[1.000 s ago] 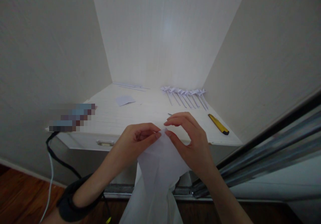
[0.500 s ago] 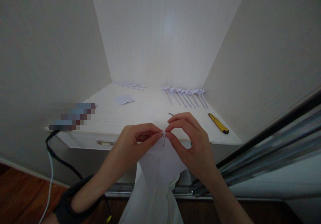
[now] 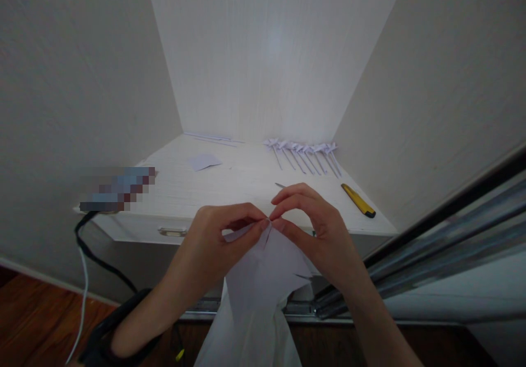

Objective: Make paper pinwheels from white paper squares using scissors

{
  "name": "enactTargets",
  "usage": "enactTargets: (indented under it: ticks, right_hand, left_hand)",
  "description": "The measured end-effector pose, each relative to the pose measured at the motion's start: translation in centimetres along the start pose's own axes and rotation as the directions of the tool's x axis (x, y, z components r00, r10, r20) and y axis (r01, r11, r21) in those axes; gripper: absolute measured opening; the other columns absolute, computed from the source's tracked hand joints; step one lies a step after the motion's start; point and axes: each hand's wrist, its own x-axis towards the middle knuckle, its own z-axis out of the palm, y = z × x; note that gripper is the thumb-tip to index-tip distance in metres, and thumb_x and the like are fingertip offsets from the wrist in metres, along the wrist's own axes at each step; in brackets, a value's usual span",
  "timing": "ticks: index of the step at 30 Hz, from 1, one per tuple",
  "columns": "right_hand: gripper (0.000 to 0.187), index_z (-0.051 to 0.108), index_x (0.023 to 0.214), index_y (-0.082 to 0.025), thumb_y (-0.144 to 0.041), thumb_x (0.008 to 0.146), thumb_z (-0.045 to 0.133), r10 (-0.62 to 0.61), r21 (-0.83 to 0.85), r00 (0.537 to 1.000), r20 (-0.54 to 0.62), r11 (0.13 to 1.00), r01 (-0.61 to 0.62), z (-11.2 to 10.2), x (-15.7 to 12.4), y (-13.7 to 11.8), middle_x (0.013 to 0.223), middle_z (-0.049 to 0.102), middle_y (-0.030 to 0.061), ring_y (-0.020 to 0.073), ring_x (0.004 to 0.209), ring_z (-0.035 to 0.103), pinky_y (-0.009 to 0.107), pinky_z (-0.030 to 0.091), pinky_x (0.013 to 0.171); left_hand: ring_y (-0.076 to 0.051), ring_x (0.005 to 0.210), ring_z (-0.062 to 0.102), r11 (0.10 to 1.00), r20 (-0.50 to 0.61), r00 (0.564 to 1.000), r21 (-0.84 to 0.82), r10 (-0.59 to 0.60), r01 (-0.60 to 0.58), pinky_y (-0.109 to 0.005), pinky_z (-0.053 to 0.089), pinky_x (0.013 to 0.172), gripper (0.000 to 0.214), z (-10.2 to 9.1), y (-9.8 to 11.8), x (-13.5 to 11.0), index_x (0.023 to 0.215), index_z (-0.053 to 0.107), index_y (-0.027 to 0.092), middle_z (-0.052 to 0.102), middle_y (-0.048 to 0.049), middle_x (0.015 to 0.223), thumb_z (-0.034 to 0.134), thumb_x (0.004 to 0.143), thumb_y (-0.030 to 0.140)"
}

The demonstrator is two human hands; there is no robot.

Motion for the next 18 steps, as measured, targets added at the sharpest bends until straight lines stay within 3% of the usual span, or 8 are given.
enactTargets:
  ticks: [6,18]
  right_hand:
    - [0.009,0.067,0.076,-0.022,-0.014,0.077,0.069,0.031,-0.023,0.999,0.032,0.999,-0.031,-0.15,0.21,-0.18,0.092,0.064,0.0022,0.0162,0.09,0.061,0.032,0.048,0.084]
    - [0.009,0.066,0.076,-0.021,-0.012,0.079,0.068,0.022,-0.032,0.998,0.063,0.999,-0.02,-0.16,0.41,0.28,0.088,0.065,0.0015,0.0146,0.086,0.062,0.03,0.05,0.081]
  left_hand:
    - [-0.012,0.064,0.066,0.988,-0.01,0.997,0.137,0.074,-0.072,-0.018,0.045,0.061,0.017,-0.1,0.07,-0.26,0.08,0.073,0.02,0.074,0.0018,0.072,0.057,0.084,0.023]
    - [-0.012,0.061,0.066,0.988,-0.004,0.997,0.134,0.075,-0.074,-0.017,0.043,0.058,0.017,-0.48,-0.58,-0.09,0.079,0.075,0.022,0.076,0.0031,0.072,0.059,0.083,0.023]
